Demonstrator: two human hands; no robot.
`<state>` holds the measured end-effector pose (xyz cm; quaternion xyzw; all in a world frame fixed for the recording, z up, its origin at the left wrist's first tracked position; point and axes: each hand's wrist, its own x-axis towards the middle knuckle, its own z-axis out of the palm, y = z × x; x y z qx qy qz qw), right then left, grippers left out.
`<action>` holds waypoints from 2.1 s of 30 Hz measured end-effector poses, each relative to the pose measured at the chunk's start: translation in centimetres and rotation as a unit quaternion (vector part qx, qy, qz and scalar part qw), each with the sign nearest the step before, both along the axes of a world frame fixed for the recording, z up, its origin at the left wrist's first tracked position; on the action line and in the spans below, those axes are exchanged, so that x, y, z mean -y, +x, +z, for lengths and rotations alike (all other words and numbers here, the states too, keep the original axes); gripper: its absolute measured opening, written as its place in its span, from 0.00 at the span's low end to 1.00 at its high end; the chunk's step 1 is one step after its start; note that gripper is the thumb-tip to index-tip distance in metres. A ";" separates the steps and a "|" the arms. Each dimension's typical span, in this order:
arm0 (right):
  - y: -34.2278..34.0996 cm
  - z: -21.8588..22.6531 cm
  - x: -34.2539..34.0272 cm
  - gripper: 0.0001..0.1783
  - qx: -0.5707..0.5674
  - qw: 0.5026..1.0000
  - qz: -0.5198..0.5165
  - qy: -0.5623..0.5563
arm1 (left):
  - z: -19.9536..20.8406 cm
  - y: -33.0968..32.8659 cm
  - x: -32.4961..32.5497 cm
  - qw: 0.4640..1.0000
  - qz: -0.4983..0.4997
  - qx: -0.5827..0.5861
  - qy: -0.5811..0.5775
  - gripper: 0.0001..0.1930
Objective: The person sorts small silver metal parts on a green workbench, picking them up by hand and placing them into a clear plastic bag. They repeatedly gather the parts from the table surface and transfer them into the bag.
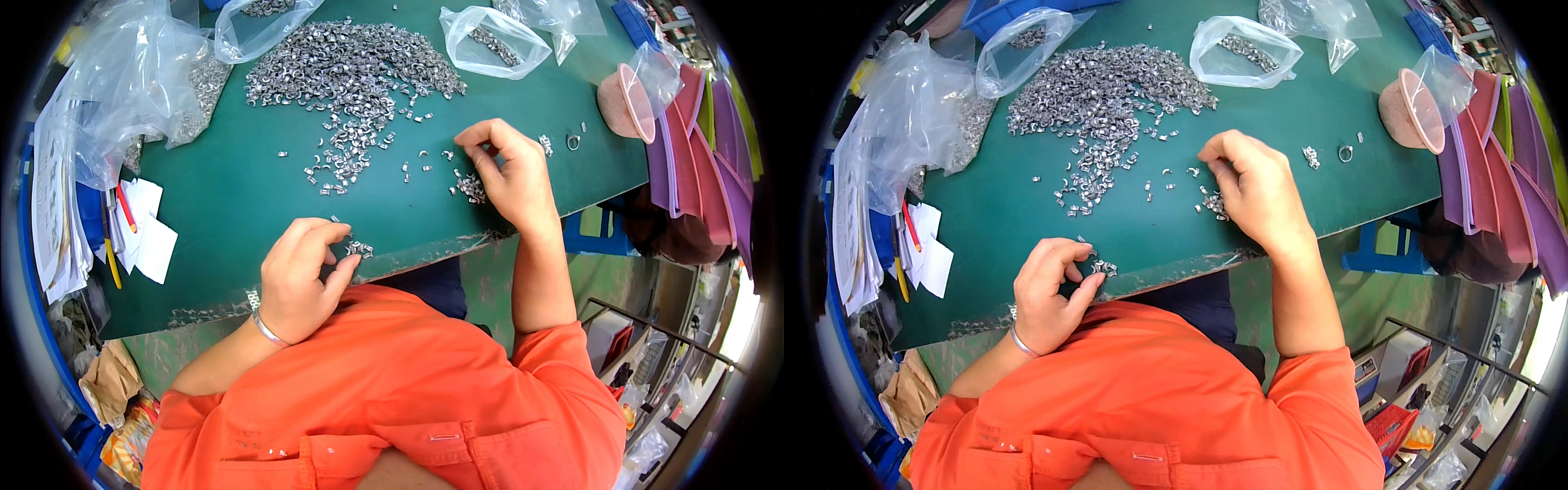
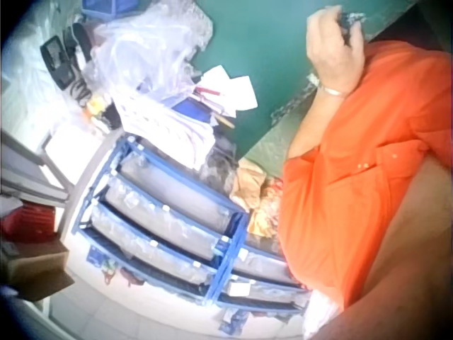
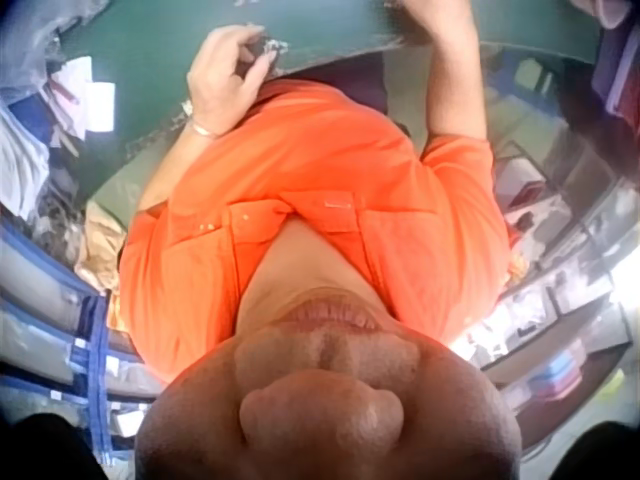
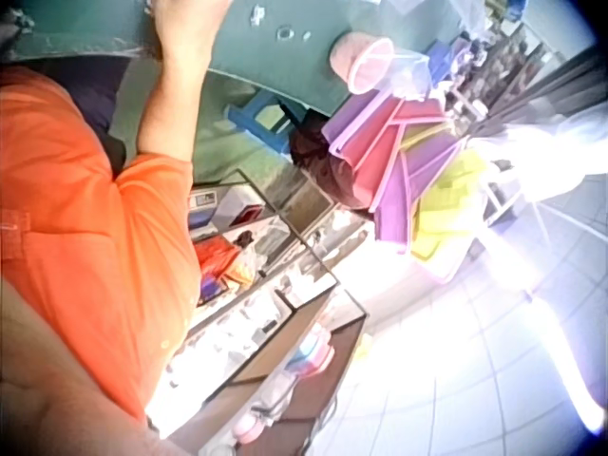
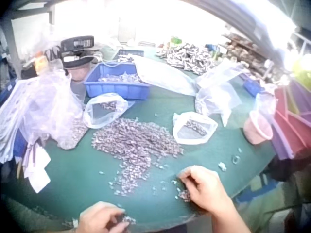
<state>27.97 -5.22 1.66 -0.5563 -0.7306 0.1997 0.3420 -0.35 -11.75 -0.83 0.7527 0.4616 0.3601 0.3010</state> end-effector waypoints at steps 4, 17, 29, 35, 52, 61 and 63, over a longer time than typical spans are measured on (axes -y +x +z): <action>0.0 0.0 0.3 0.09 0.020 1.000 -0.009 -0.023 | 0.0 0.1 0.0 1.000 -0.001 0.000 -0.002 0.21; -0.3 -0.6 0.0 0.07 0.026 0.998 0.043 0.023 | 0.1 0.0 0.0 1.000 -0.001 -0.007 -0.005 0.21; -0.1 -0.1 0.0 0.11 0.041 0.979 0.197 -0.035 | 0.1 -0.1 -0.1 1.000 -0.008 -0.005 0.005 0.20; -1.3 -0.2 -0.5 0.11 -0.008 0.983 0.180 0.036 | 0.1 -0.1 -0.1 1.000 -0.013 -0.007 0.007 0.20; -1.1 0.0 0.2 0.10 0.099 0.983 0.153 0.002 | 0.1 0.0 -0.2 1.000 -0.010 -0.006 0.002 0.20; -1.9 -0.1 -0.6 0.08 0.041 0.993 0.099 0.043 | 0.0 0.0 -0.1 1.000 -0.008 -0.001 0.004 0.20; -2.2 -1.2 -1.0 0.08 0.048 0.992 0.095 0.071 | 0.1 -0.1 -0.2 1.000 -0.009 0.003 -0.001 0.20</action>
